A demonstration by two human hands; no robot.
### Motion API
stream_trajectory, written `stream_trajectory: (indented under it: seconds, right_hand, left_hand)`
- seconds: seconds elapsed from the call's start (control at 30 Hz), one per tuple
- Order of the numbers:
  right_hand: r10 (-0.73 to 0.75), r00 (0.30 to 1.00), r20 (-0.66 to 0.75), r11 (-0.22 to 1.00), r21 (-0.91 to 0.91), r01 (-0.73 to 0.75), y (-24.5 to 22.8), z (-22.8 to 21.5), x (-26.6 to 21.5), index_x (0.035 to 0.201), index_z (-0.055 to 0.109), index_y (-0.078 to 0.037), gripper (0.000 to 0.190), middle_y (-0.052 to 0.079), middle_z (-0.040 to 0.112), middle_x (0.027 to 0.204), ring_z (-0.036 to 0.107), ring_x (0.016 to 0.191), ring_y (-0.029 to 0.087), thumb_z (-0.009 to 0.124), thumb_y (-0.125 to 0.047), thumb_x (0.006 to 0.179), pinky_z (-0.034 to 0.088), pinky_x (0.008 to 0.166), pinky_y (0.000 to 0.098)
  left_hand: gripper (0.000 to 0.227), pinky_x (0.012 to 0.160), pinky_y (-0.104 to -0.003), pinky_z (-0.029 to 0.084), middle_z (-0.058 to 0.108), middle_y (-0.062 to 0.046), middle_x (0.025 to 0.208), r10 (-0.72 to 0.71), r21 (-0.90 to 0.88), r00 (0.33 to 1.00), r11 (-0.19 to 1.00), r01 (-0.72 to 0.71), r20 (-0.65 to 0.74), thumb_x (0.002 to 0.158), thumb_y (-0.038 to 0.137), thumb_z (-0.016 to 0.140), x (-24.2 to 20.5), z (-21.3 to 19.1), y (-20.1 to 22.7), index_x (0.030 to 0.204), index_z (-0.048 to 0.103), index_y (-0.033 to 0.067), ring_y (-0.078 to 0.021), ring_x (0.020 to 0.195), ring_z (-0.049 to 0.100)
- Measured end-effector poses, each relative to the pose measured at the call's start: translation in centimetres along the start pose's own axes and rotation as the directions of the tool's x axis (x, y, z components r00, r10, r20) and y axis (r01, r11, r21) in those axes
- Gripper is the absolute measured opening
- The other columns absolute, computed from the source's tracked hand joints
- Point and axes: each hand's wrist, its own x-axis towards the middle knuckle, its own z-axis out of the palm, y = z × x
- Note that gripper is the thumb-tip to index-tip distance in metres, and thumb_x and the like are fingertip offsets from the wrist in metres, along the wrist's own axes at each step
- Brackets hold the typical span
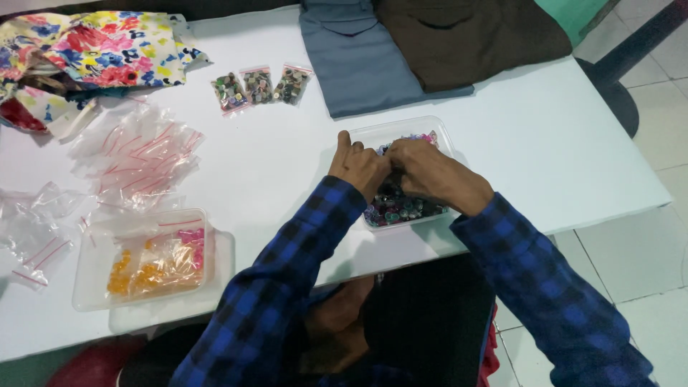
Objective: Sorting small colorful buttons from a container and placing them into plastic bags
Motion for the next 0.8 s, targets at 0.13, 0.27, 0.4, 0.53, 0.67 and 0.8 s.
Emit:
stream_trajectory:
  seconds: [0.13, 0.27, 0.4, 0.53, 0.67, 0.8]
  right_hand:
    - [0.009, 1.000, 0.000, 0.999, -0.046, -0.009, -0.6, -0.3, -0.5, 0.101, 0.072, 0.001, 0.023, 0.019, 0.072, 0.096, 0.072, 0.094, 0.041, 0.064, 0.006, 0.080, 0.060, 0.079, 0.0494]
    - [0.023, 0.999, -0.026, 0.999, -0.034, -0.024, -0.8, -0.4, -0.1, 0.099, 0.074, -0.003, 0.019, 0.017, 0.071, 0.095, 0.073, 0.093, 0.039, 0.066, 0.000, 0.082, 0.061, 0.076, 0.0454]
    - [-0.044, 0.997, -0.060, 0.996, 0.076, 0.048, -2.9, -1.7, 0.0, 0.089, 0.073, 0.000, 0.010, 0.016, 0.068, 0.088, 0.071, 0.087, 0.037, 0.070, -0.007, 0.083, 0.058, 0.071, 0.0437]
    - [-0.068, 0.997, -0.034, 0.997, 0.033, 0.069, 0.3, 1.7, 1.6, 0.080, 0.070, -0.012, 0.006, 0.007, 0.064, 0.082, 0.069, 0.083, 0.033, 0.074, -0.013, 0.075, 0.056, 0.068, 0.0429]
    - [-0.003, 0.997, -0.072, 0.998, 0.056, 0.007, 1.6, 4.2, 2.6, 0.080, 0.071, -0.014, 0.011, 0.004, 0.065, 0.084, 0.071, 0.085, 0.032, 0.075, -0.010, 0.071, 0.059, 0.071, 0.0405]
    - [0.053, 0.998, -0.041, 0.993, 0.106, -0.049, -1.6, 0.4, 1.0, 0.099, 0.072, -0.001, 0.018, 0.021, 0.068, 0.092, 0.068, 0.093, 0.042, 0.064, -0.006, 0.085, 0.057, 0.078, 0.0488]
  left_hand:
    - [0.025, 0.090, -0.053, 0.032, 0.071, -0.005, 0.071, 0.010, 0.036, 0.998, 0.999, -0.008, -0.064, 0.075, 0.005, 0.072, -1.5, -2.3, 0.1, 0.098, 0.076, 0.0155, -0.0300, 0.077, 0.067]
    - [0.024, 0.093, -0.051, 0.032, 0.069, -0.004, 0.068, 0.038, 0.052, 0.994, 0.998, -0.033, -0.100, 0.076, 0.005, 0.073, -1.5, -1.6, -0.2, 0.097, 0.073, 0.0156, -0.0268, 0.077, 0.064]
    - [0.014, 0.103, -0.055, 0.027, 0.072, -0.003, 0.072, 0.036, 0.003, 0.999, 0.999, -0.036, -0.021, 0.080, 0.018, 0.075, -1.9, -0.5, -1.1, 0.094, 0.075, 0.0157, -0.0244, 0.085, 0.065]
    - [0.022, 0.107, -0.062, 0.024, 0.072, -0.011, 0.071, -0.011, -0.048, 0.999, 0.999, 0.009, -0.038, 0.078, 0.013, 0.076, -2.3, -3.4, -0.7, 0.101, 0.074, 0.0122, -0.0303, 0.084, 0.068]
    - [0.033, 0.107, -0.061, 0.025, 0.074, -0.011, 0.077, -0.019, -0.061, 0.999, 0.998, 0.021, 0.040, 0.081, 0.012, 0.074, -1.9, -2.5, -1.2, 0.113, 0.071, 0.0108, -0.0306, 0.086, 0.070]
    - [0.030, 0.104, -0.061, 0.027, 0.072, -0.007, 0.074, -0.037, -0.082, 0.995, 0.996, 0.044, 0.091, 0.079, 0.013, 0.076, -1.5, -1.7, -1.4, 0.109, 0.074, 0.0157, -0.0298, 0.086, 0.069]
